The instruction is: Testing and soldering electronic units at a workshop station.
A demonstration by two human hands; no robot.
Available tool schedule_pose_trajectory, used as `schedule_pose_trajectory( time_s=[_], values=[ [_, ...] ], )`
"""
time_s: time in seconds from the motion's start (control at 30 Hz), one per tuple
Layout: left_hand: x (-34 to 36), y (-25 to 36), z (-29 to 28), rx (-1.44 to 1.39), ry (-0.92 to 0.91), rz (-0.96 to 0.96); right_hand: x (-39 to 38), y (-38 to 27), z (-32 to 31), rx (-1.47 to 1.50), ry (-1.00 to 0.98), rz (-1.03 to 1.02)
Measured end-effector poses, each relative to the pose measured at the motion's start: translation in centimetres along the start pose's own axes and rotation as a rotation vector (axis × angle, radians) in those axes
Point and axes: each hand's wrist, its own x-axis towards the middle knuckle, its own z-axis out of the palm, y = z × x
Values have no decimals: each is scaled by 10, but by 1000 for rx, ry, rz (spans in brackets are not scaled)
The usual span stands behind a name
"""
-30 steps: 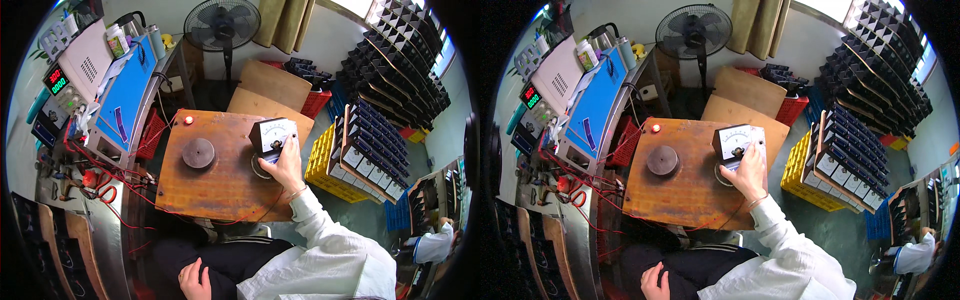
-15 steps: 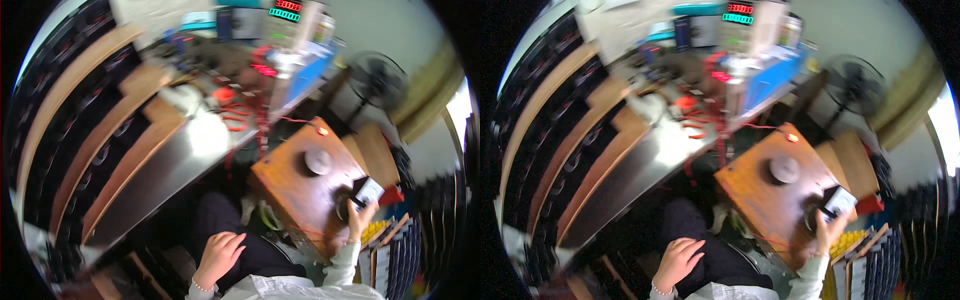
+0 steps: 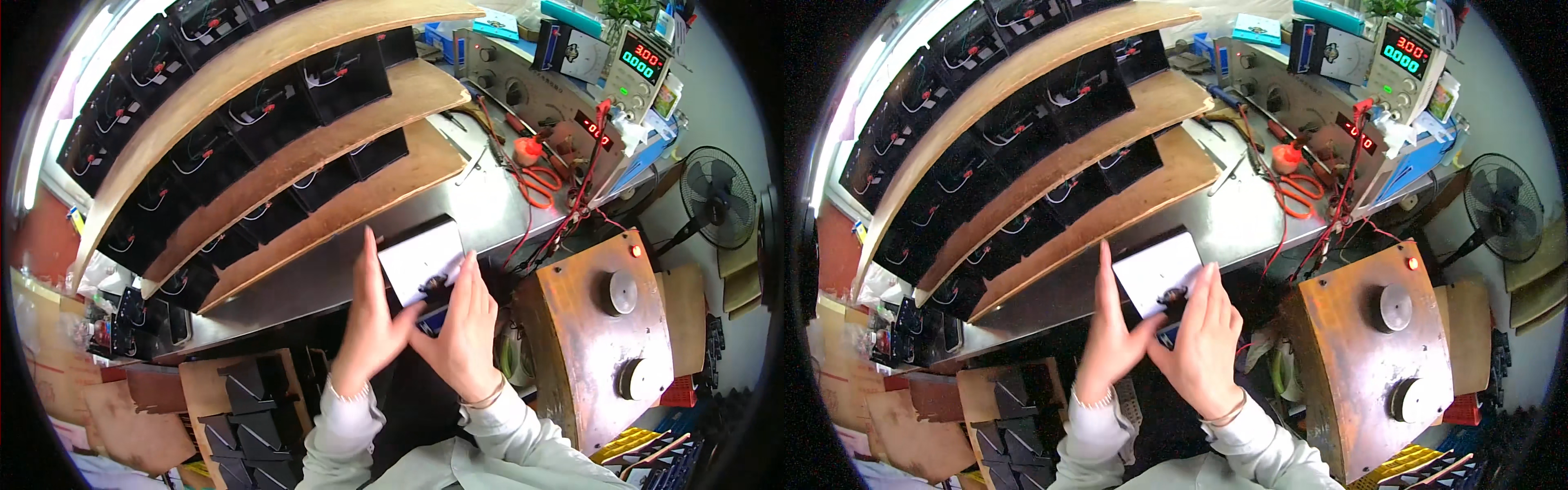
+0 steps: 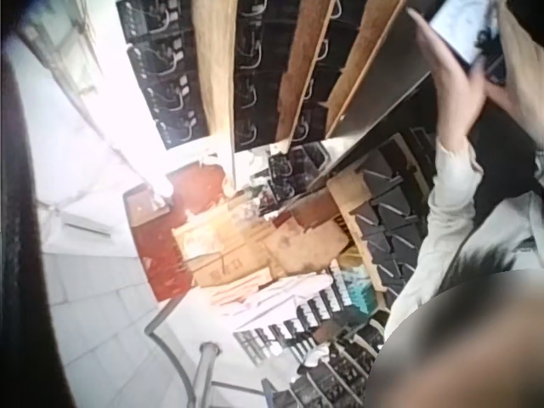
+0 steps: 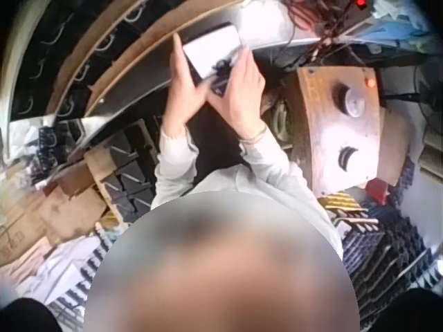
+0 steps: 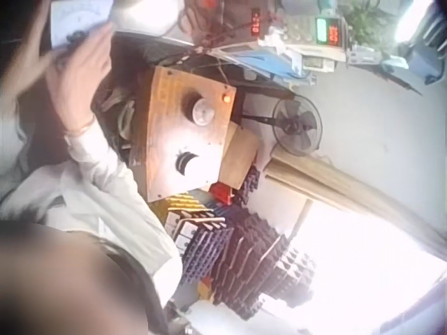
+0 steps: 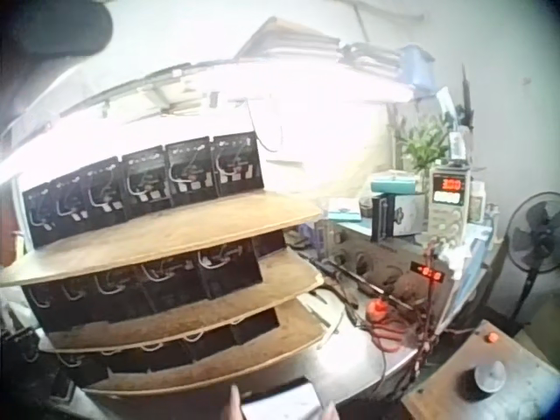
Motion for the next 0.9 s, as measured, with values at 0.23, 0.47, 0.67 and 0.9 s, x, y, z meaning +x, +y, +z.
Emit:
schedule_pose_trajectory(
  time_s=[0.23, 0.47, 0.67, 0.9],
  values=[
    [17, -37, -28, -163, -75, -29, -11, 29, -9, 344, 53, 123],
    [15, -29, -18, -314, 10, -79, -23, 31, -20, 461, -10, 278],
    [17, -22, -19, -320, -17, -125, -26, 26, -11, 661, 5, 348],
    [17, -25, -19, -329, -31, -121, -27, 31, -17, 629, 3, 373]
  ],
)
